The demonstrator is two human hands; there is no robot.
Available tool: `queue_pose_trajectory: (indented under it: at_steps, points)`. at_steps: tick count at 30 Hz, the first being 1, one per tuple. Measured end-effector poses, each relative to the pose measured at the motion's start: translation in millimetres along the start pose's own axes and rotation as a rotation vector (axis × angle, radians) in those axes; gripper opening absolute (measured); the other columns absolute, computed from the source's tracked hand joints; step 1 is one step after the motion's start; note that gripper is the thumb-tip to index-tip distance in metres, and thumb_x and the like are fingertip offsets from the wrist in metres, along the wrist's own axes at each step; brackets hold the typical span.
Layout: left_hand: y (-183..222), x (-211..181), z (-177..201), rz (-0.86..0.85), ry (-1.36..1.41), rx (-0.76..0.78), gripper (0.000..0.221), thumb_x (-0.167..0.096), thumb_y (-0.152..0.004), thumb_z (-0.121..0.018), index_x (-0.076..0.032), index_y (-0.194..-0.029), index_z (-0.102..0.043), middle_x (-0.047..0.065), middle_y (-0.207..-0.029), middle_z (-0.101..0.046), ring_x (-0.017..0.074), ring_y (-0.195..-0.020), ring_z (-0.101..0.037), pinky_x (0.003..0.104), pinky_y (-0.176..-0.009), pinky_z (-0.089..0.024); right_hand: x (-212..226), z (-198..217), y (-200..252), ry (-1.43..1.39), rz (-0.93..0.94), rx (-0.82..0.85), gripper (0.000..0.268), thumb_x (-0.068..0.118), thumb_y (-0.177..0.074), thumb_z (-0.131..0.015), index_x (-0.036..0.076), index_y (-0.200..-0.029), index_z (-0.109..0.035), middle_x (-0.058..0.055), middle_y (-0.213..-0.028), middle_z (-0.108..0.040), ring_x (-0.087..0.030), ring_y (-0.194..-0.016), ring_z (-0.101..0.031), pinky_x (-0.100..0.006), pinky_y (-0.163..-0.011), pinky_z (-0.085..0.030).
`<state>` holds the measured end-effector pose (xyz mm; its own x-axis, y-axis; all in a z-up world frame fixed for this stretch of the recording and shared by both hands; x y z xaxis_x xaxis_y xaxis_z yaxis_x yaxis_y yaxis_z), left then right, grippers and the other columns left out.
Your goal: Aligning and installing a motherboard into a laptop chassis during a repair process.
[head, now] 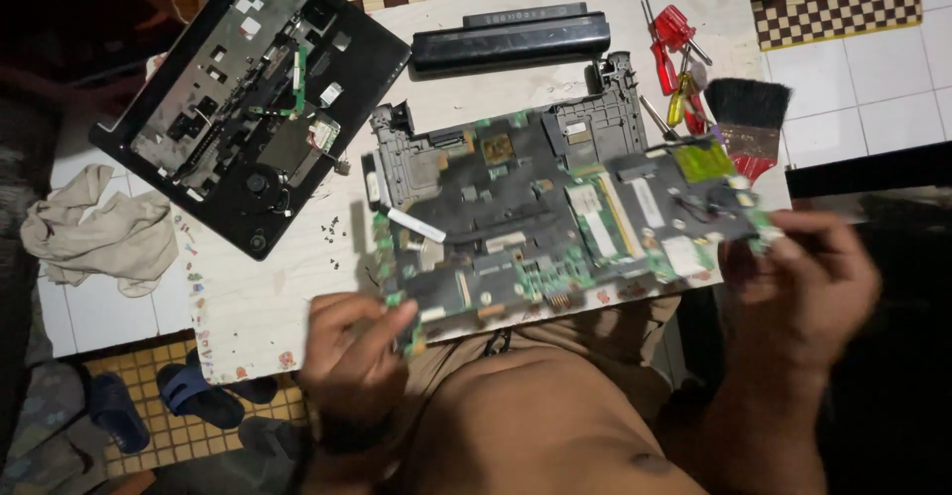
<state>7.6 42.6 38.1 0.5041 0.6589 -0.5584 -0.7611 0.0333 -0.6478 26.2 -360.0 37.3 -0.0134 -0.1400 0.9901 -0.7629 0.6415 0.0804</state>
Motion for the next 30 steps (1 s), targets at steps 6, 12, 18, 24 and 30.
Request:
queue_pose_trajectory:
  at_steps: [6,12,18,24,30]
  points:
    - [-81.4,-54.7,35.1,-0.025,0.4,-0.022,0.004,-0.014,-0.095,-0.061,-0.012,-0.094,-0.065,0.011,-0.102,-0.069,0.0287,-0.098,-0.071,0.045,-0.097,-0.061,70.6,-25.9,18.9,-0.009,0.272,0.064,0.021,0.033,-0.097,-0.056,0.013,-0.096,-0.052,-0.001,-0.071,-0.043,-0.009,-0.061,-0.043,-0.016,-0.09,-0.044]
    - [-102.3,-30.7,14.4,0.267,0.559,-0.25,0.021,-0.019,-0.096,-0.067,-0.001,-0.102,-0.058,0.015,-0.088,-0.064,0.0294,-0.083,-0.068,0.039,-0.081,-0.061,49.4,-19.0,-42.1,0.103,0.427,-0.019,0.004,0.017,-0.106,-0.059,0.014,-0.103,-0.058,0.003,-0.099,-0.05,-0.007,-0.08,-0.044,-0.022,-0.069,-0.031]
    - [-119.5,5.0,-27.0,0.783,0.742,-0.095,0.028,-0.017,-0.096,-0.071,-0.002,-0.119,-0.067,0.01,-0.112,-0.072,0.0182,-0.104,-0.069,0.029,-0.097,-0.061,45.6,-74.1,-37.3,0.341,0.361,0.622,0.029,0.021,-0.114,-0.052,-0.003,-0.128,-0.058,-0.012,-0.117,-0.061,-0.024,-0.109,-0.066,-0.037,-0.095,-0.065]
    - [-87.6,61.4,-69.6,1.044,0.869,-0.141,0.041,-0.013,-0.087,-0.077,0.001,-0.122,-0.062,0.014,-0.107,-0.074,0.0154,-0.1,-0.071,0.027,-0.098,-0.057,0.0,-99.4,-64.1,0.306,-0.047,0.571,0.032,0.025,-0.104,-0.063,0.001,-0.125,-0.067,-0.01,-0.109,-0.071,-0.02,-0.098,-0.069,-0.032,-0.086,-0.061]
    - [-55.1,100.6,-82.8,0.912,0.59,-0.045,0.034,0.001,-0.091,-0.077,0.003,-0.124,-0.067,0.007,-0.097,-0.066,0.0126,-0.09,-0.072,0.027,-0.086,-0.061,-67.2,-80.6,-106.5,0.491,0.149,0.51,0.017,0.015,-0.11,-0.077,0.0,-0.105,-0.071,-0.003,-0.07,-0.055,-0.01,-0.064,-0.047,-0.027,-0.058,-0.038]
Point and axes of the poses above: each hand's wrist, its own y-axis away from the middle knuckle, its own z-axis out of the back of the hand, x = y × z, the point moved 4 cm from there along -y, towards the middle knuckle
